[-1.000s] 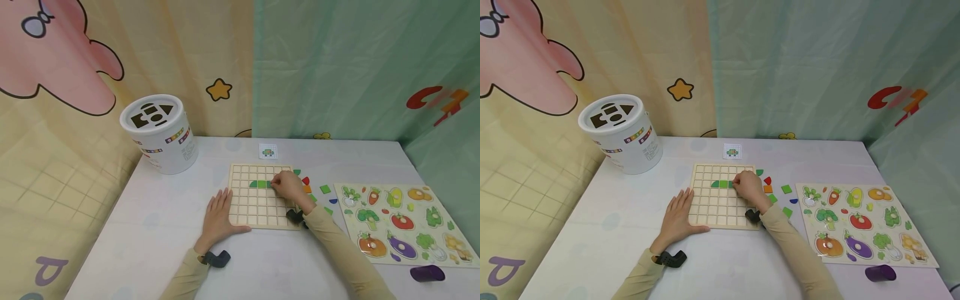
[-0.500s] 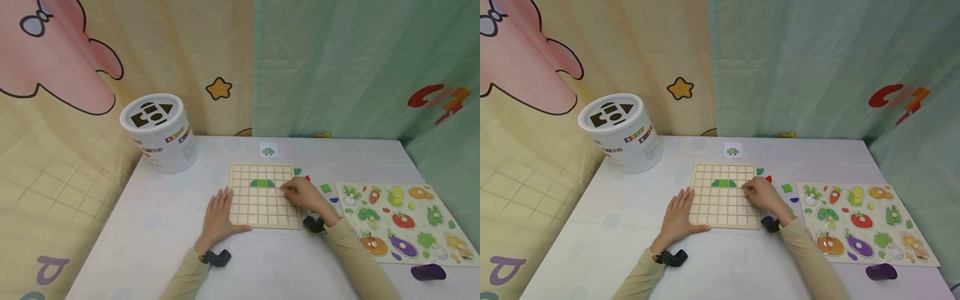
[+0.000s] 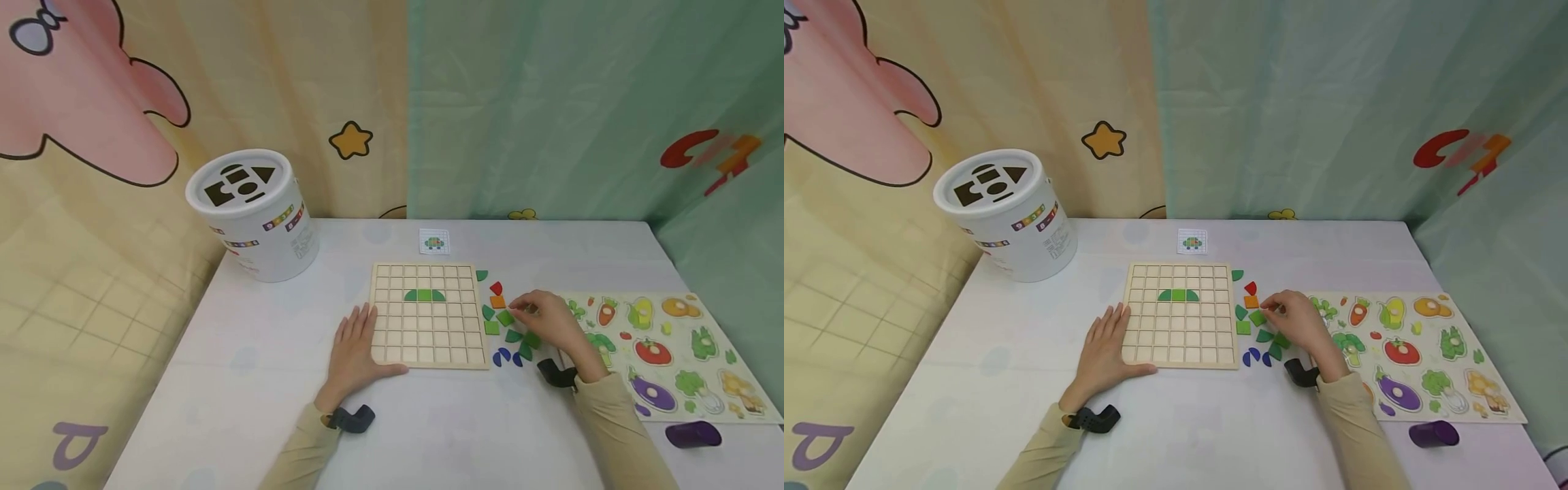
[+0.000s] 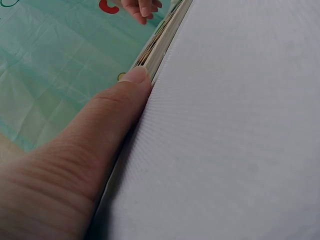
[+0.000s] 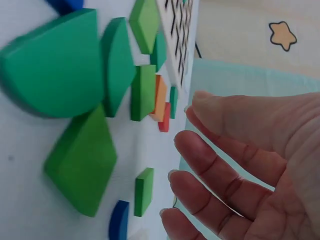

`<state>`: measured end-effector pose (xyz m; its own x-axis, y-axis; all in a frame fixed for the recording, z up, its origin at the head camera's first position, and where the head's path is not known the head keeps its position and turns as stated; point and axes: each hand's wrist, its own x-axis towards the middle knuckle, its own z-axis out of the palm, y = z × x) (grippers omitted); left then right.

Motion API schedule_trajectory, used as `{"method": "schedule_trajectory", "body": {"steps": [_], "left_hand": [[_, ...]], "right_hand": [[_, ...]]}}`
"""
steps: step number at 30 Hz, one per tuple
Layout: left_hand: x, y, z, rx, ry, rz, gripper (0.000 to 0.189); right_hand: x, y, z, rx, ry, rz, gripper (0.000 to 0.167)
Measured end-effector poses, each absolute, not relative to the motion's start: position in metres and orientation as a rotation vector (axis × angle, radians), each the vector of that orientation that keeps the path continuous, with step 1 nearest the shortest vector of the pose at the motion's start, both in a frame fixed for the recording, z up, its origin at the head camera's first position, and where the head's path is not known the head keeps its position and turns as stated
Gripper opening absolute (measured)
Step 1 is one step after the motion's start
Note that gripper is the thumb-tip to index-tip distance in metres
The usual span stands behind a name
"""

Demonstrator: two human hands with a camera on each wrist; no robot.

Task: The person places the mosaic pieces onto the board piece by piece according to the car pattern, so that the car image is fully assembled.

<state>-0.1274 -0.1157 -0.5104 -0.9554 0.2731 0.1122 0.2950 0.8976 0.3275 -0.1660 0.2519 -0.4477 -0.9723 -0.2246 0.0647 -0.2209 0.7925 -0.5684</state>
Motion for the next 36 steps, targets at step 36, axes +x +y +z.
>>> {"method": "schedule_trajectory", "body": {"steps": [36], "left_hand": [[-0.125,-0.114,-0.508,-0.44,-2.986,-0.512,0.125]], "right_hand": [[-0.18,0.226,-0.458,-0.204,2.933,-0.859,0.021]]}}
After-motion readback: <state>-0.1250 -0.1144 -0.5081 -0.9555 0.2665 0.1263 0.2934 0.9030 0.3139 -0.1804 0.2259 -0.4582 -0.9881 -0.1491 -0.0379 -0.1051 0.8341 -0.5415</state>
